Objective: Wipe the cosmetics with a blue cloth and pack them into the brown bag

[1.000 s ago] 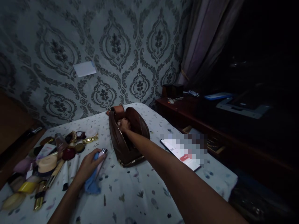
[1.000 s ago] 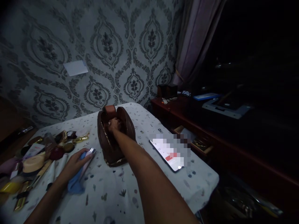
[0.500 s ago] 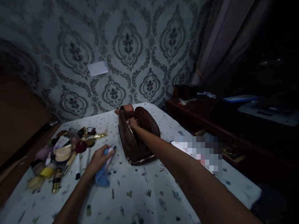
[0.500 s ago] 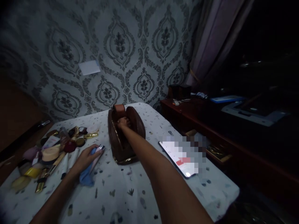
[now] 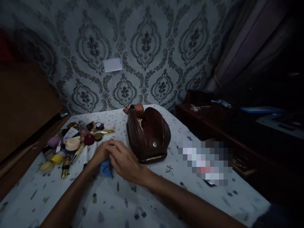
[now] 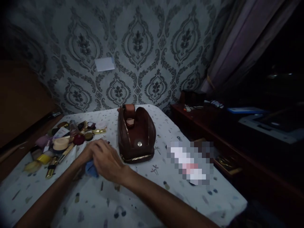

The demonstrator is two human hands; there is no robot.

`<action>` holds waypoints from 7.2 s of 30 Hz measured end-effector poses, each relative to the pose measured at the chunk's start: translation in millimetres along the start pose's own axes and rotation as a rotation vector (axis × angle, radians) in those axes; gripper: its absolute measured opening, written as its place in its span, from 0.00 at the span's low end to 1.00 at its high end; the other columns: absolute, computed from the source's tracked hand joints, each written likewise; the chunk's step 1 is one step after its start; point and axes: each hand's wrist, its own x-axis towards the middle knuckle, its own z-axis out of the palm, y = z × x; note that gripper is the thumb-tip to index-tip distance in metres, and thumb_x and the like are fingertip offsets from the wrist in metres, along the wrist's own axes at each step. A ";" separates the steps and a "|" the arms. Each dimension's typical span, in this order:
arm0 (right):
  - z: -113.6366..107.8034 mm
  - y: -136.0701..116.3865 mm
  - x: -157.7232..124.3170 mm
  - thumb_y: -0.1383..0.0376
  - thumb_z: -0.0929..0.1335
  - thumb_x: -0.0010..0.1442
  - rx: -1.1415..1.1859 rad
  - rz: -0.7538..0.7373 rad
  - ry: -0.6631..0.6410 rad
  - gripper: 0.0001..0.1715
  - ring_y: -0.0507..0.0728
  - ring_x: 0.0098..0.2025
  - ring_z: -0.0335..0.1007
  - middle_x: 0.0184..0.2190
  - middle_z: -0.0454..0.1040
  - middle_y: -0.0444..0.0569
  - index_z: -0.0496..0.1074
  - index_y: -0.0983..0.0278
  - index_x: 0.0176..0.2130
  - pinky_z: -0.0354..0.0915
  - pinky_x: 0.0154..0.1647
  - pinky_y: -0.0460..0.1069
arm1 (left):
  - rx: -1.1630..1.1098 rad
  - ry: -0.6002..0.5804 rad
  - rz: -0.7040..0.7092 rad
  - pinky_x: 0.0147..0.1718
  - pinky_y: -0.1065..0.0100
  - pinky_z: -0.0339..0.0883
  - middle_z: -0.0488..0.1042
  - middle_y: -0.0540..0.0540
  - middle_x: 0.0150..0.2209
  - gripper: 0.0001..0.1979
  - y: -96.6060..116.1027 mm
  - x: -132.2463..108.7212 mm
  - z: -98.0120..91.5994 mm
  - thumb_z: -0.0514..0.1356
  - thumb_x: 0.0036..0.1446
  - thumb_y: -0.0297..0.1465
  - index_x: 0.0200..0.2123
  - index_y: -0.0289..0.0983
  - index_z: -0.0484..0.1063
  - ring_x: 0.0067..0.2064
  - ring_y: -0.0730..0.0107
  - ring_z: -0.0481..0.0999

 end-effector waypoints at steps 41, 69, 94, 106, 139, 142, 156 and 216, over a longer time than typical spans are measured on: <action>77.3 59.5 -27.2 0.72 0.63 0.61 0.070 0.333 -0.046 0.31 0.64 0.72 0.51 0.70 0.55 0.60 0.67 0.64 0.63 0.55 0.71 0.62 | 0.946 -0.074 -0.101 0.47 0.50 0.70 0.69 0.32 0.56 0.21 -16.1 90.4 -72.5 0.50 0.61 0.23 0.54 0.38 0.73 0.57 0.43 0.69; 63.8 35.6 -12.3 0.74 0.66 0.59 -0.046 0.250 -0.329 0.37 0.68 0.68 0.58 0.70 0.54 0.62 0.62 0.64 0.66 0.62 0.66 0.62 | 0.847 -0.414 0.134 0.50 0.65 0.67 0.75 0.48 0.57 0.28 -39.8 116.0 -88.0 0.60 0.51 0.26 0.56 0.50 0.70 0.57 0.57 0.74; 65.3 37.1 -18.6 0.70 0.64 0.61 0.110 0.192 -0.063 0.16 0.56 0.35 0.78 0.37 0.83 0.50 0.78 0.62 0.44 0.71 0.41 0.49 | 0.708 -0.386 0.165 0.48 0.63 0.66 0.78 0.44 0.45 0.06 1.1 22.8 -56.9 0.59 0.62 0.32 0.34 0.40 0.75 0.50 0.57 0.74; 73.4 59.4 -11.9 0.64 0.63 0.60 0.475 0.545 0.269 0.12 0.53 0.28 0.76 0.29 0.78 0.46 0.74 0.63 0.40 0.69 0.28 0.46 | 0.829 -0.156 -0.257 0.49 0.59 0.68 0.77 0.34 0.53 0.22 -32.9 109.1 -80.2 0.47 0.67 0.39 0.52 0.36 0.75 0.54 0.51 0.76; 84.9 91.7 -17.3 0.68 0.64 0.58 0.264 0.573 0.375 0.29 0.61 0.55 0.70 0.53 0.71 0.58 0.67 0.64 0.59 0.67 0.57 0.57 | 0.606 0.024 0.040 0.47 0.61 0.66 0.73 0.40 0.50 0.20 37.0 46.3 -47.1 0.52 0.67 0.46 0.49 0.39 0.71 0.50 0.55 0.75; 85.2 90.1 -17.2 0.68 0.66 0.57 0.184 0.471 0.362 0.31 0.63 0.58 0.67 0.56 0.70 0.58 0.66 0.63 0.60 0.64 0.60 0.59 | 0.348 0.031 0.174 0.45 0.63 0.66 0.76 0.43 0.43 0.20 39.9 25.0 -43.5 0.53 0.66 0.46 0.45 0.38 0.74 0.46 0.58 0.76; 74.7 81.8 -18.5 0.66 0.69 0.54 0.285 0.486 0.260 0.35 0.63 0.55 0.71 0.54 0.73 0.59 0.62 0.65 0.60 0.66 0.59 0.58 | 0.090 0.220 0.163 0.55 0.57 0.64 0.75 0.40 0.51 0.21 14.3 3.3 -0.1 0.48 0.69 0.41 0.56 0.36 0.68 0.54 0.58 0.72; 49.3 35.6 -45.6 0.60 0.66 0.64 0.246 0.349 0.089 0.30 0.62 0.57 0.73 0.57 0.74 0.57 0.62 0.63 0.63 0.68 0.59 0.58 | 0.493 0.280 0.438 0.49 0.55 0.69 0.71 0.39 0.49 0.20 13.2 -80.2 -8.9 0.52 0.62 0.25 0.56 0.40 0.71 0.50 0.55 0.69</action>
